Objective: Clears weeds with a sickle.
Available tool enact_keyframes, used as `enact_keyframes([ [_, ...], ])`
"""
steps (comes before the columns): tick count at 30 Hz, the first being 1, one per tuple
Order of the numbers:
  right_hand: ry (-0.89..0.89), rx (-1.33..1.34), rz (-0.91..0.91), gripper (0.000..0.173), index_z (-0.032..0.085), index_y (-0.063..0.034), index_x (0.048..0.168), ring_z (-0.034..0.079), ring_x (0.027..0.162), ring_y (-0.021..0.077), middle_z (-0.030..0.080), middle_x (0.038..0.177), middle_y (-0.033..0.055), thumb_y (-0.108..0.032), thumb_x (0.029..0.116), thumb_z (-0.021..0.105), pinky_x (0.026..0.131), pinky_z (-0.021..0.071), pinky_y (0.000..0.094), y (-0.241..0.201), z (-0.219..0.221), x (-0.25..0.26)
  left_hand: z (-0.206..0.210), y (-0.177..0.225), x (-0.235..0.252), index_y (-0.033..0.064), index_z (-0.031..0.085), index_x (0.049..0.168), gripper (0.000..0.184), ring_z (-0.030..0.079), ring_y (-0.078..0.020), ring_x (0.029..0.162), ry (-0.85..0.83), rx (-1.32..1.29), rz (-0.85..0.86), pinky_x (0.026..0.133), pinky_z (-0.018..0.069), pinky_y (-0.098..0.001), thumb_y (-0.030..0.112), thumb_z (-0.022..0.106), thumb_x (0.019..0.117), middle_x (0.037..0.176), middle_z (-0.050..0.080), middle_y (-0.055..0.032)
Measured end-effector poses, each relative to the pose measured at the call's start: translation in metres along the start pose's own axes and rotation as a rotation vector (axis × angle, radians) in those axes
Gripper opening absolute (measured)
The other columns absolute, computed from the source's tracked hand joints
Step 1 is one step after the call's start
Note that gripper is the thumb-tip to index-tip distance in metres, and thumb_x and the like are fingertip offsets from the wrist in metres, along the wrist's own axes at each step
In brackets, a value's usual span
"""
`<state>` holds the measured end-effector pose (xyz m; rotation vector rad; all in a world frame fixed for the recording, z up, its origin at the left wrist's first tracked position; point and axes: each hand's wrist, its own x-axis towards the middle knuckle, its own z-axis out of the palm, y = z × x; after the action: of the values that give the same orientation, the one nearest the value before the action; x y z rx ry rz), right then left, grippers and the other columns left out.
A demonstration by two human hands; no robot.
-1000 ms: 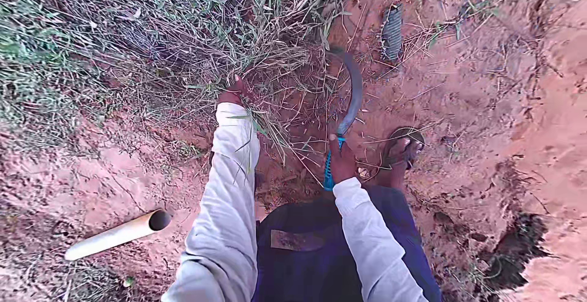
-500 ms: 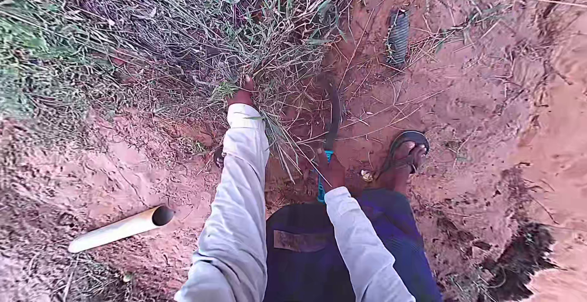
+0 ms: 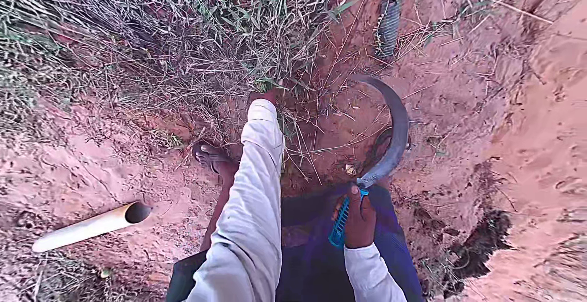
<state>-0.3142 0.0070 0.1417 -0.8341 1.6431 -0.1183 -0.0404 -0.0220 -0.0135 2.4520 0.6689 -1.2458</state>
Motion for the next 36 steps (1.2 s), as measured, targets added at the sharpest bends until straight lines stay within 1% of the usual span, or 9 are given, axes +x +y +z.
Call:
enact_keyframes([
  [3,-0.056,-0.065,0.047,0.027,0.054,-0.0022,0.097,0.055,0.042,0.0031,0.055,0.054,-0.0083,-0.021,0.1087,0.039,0.043,0.0527,0.0211,0.000,-0.005,0.010,0.017,-0.001,-0.002,-0.0099,0.033,0.153,0.088,0.045,-0.0331,0.145,0.074,-0.096,-0.018,0.121,0.0352,-0.0445,0.029,0.082,0.0908,0.154,0.045,-0.0285],
  [8,-0.013,-0.101,0.075,0.028,0.055,-0.0015,0.097,0.054,0.041,0.0030,0.054,0.054,-0.0071,-0.022,0.1097,0.041,0.043,0.0510,0.0212,-0.008,-0.016,0.021,0.008,-0.011,-0.012,-0.0116,0.037,0.150,0.080,0.050,-0.0368,0.140,0.164,-0.081,-0.047,0.117,0.0396,-0.0488,0.019,0.081,0.0903,0.149,0.049,-0.0305],
  [16,0.014,-0.083,0.115,0.028,0.055,-0.0007,0.098,0.055,0.041,0.0039,0.054,0.054,-0.0061,-0.020,0.1111,0.040,0.043,0.0520,0.0220,-0.012,-0.012,0.026,-0.101,-0.001,0.002,-0.0076,0.047,0.146,0.062,0.050,-0.0319,0.142,0.557,0.093,0.029,0.118,0.0395,-0.0427,0.022,0.071,0.0966,0.149,0.053,-0.0262],
  [19,-0.007,-0.093,0.098,0.028,0.054,-0.0003,0.099,0.055,0.041,0.0034,0.054,0.053,-0.0065,-0.021,0.1109,0.041,0.043,0.0517,0.0215,-0.006,-0.005,0.025,-0.111,0.020,-0.024,-0.0110,0.046,0.146,0.056,0.035,-0.0379,0.152,0.566,0.276,0.113,0.125,0.0265,-0.0438,0.027,0.056,0.1060,0.156,0.041,-0.0323],
  [21,0.001,-0.092,0.090,0.027,0.054,-0.0005,0.100,0.055,0.041,0.0029,0.054,0.053,-0.0067,-0.020,0.1108,0.040,0.043,0.0517,0.0210,-0.006,0.000,0.024,-0.108,0.033,-0.022,-0.0098,0.048,0.145,0.057,0.040,-0.0352,0.149,0.578,0.215,0.098,0.123,0.0309,-0.0427,0.029,0.058,0.1051,0.153,0.046,-0.0302],
  [24,0.004,-0.093,0.076,0.026,0.054,-0.0007,0.099,0.055,0.042,0.0025,0.054,0.055,-0.0068,-0.019,0.1107,0.041,0.044,0.0525,0.0207,-0.010,0.004,0.023,-0.092,0.060,-0.022,-0.0074,0.051,0.142,0.055,0.052,-0.0322,0.141,0.493,0.232,0.052,0.116,0.0409,-0.0438,0.026,0.064,0.1006,0.146,0.056,-0.0260],
  [28,-0.003,-0.134,0.039,0.025,0.055,-0.0010,0.099,0.056,0.043,0.0020,0.055,0.056,-0.0078,-0.020,0.1093,0.042,0.046,0.0529,0.0204,-0.013,0.003,0.027,-0.043,0.100,-0.035,-0.0067,0.049,0.145,0.060,0.048,-0.0386,0.143,0.292,0.357,0.178,0.117,0.0394,-0.0516,0.030,0.065,0.1009,0.150,0.049,-0.0292],
  [34,0.010,-0.149,0.034,0.027,0.057,0.0027,0.104,0.057,0.044,0.0027,0.056,0.057,-0.0065,-0.020,0.1092,0.043,0.046,0.0531,0.0207,-0.025,-0.002,0.033,0.053,0.132,-0.045,0.0026,0.055,0.146,0.069,0.017,-0.0390,0.159,0.112,0.478,0.331,0.121,0.0121,-0.0722,0.053,0.056,0.0988,0.166,0.031,-0.0225],
  [36,0.014,-0.131,0.043,0.026,0.056,0.0020,0.104,0.057,0.044,0.0031,0.056,0.057,-0.0063,-0.019,0.1092,0.043,0.046,0.0537,0.0210,-0.028,-0.005,0.037,0.091,0.132,-0.027,0.0045,0.053,0.148,0.087,0.025,-0.0410,0.156,0.091,0.516,0.308,0.118,0.0121,-0.0775,0.067,0.062,0.0884,0.163,0.035,-0.0245],
])
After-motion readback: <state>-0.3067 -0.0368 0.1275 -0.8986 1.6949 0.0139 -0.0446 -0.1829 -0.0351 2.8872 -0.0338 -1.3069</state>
